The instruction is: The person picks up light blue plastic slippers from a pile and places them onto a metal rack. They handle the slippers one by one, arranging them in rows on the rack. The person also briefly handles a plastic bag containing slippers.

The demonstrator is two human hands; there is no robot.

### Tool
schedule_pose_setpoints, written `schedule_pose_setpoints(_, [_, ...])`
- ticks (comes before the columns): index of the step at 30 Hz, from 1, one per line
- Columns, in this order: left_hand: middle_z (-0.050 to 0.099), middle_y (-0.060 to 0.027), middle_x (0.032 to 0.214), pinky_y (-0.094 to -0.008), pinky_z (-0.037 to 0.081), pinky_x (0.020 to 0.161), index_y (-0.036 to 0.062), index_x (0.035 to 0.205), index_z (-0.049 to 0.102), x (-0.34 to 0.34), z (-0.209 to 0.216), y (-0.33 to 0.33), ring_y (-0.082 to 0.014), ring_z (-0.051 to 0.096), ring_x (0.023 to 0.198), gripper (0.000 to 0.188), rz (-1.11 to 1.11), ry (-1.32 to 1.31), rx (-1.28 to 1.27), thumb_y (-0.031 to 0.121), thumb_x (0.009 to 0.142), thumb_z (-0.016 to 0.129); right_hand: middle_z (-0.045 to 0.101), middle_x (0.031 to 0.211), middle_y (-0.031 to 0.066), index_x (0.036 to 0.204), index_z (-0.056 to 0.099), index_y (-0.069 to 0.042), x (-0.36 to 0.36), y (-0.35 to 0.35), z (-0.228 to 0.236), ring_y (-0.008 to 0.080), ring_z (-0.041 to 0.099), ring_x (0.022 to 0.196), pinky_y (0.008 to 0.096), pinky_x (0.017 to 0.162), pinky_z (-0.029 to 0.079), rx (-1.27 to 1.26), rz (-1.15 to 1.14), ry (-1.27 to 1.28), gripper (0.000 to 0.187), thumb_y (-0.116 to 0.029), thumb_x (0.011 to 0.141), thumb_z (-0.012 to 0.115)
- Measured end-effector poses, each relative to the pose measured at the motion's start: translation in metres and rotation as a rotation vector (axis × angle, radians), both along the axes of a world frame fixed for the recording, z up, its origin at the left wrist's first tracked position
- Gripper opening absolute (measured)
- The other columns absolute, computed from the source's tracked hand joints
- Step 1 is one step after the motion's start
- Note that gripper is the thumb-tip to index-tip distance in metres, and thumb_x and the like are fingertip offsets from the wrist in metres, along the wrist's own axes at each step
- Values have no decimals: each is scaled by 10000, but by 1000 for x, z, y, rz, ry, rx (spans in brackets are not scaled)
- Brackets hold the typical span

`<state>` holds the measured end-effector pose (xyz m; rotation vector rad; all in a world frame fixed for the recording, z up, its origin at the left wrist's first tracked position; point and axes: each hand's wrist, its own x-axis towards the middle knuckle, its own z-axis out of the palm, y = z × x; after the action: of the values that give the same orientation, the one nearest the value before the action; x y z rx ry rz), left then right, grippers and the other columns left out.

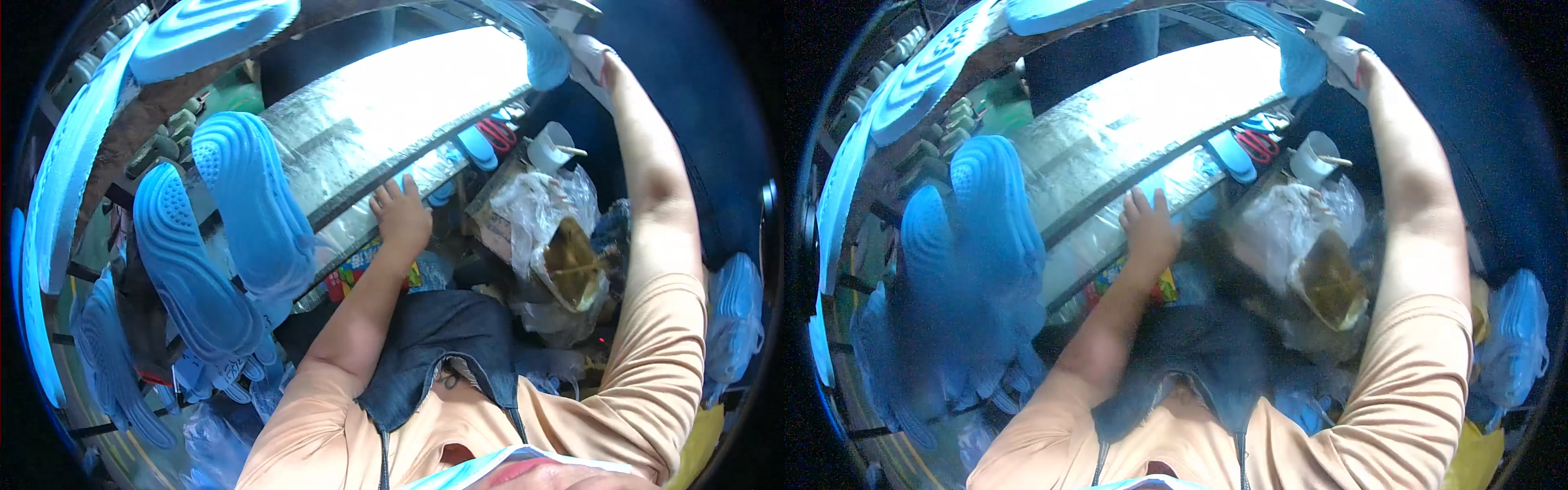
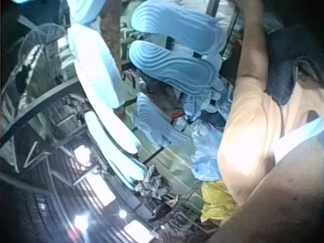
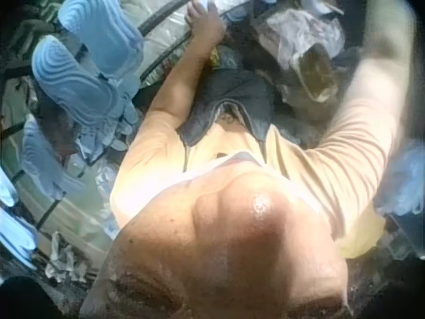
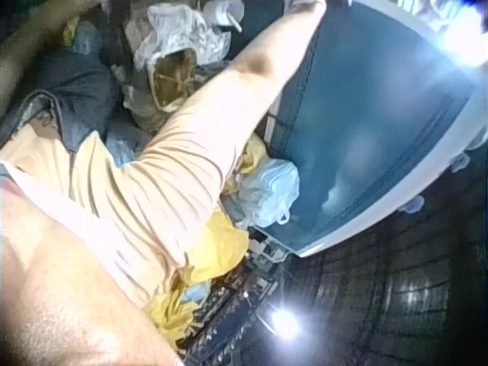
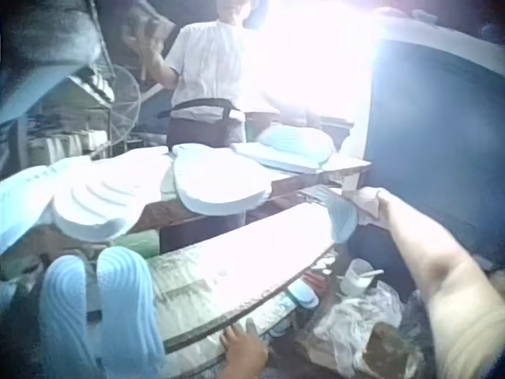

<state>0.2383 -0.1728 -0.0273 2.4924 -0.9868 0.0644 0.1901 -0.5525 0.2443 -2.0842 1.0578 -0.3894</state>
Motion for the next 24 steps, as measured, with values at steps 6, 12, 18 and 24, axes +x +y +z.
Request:
schedule_pose_setpoints(6, [442, -265, 1308, -554, 343, 1012, 22, 1365, 450, 3, -1, 1, -423, 404, 1232, 678, -17, 3, -36, 280, 799, 720, 577, 1303, 204, 1399, 451, 1, 57, -24, -47, 257, 583, 1134, 396, 908, 482, -119, -58, 307, 786, -617, 914, 487])
schedule_pose_setpoints(12, [441, -255, 1294, -563, 353, 1002, 19, 1367, 440, 8, 5, 3, -429, 403, 1222, 678, -16, 104, 6, 278, 802, 713, 601, 1274, 236, 1262, 601, -11, 90, 25, -47, 337, 569, 1207, 416, 947, 494, -738, 278, 915, 720, -558, 798, 655])
schedule_pose_setpoints(18, [414, -280, 1319, -573, 346, 1019, 12, 1362, 452, 5, -11, -9, -462, 388, 1234, 621, 10, -25, -79, 212, 811, 658, 618, 1231, 246, 1259, 587, -22, 60, -6, -54, 377, 597, 1150, 427, 990, 468, -1077, 78, 592, 623, -473, 835, 655])
schedule_pose_setpoints(24, [500, -303, 1249, -541, 378, 1001, -12, 1380, 437, 11, 4, 7, -470, 469, 1143, 663, 105, 124, -237, 148, 753, 585, 674, 1135, 185, 1221, 619, -61, -6, 76, 27, 310, 649, 1049, 391, 904, 504, -905, 358, 644, 493, -406, 871, 648])
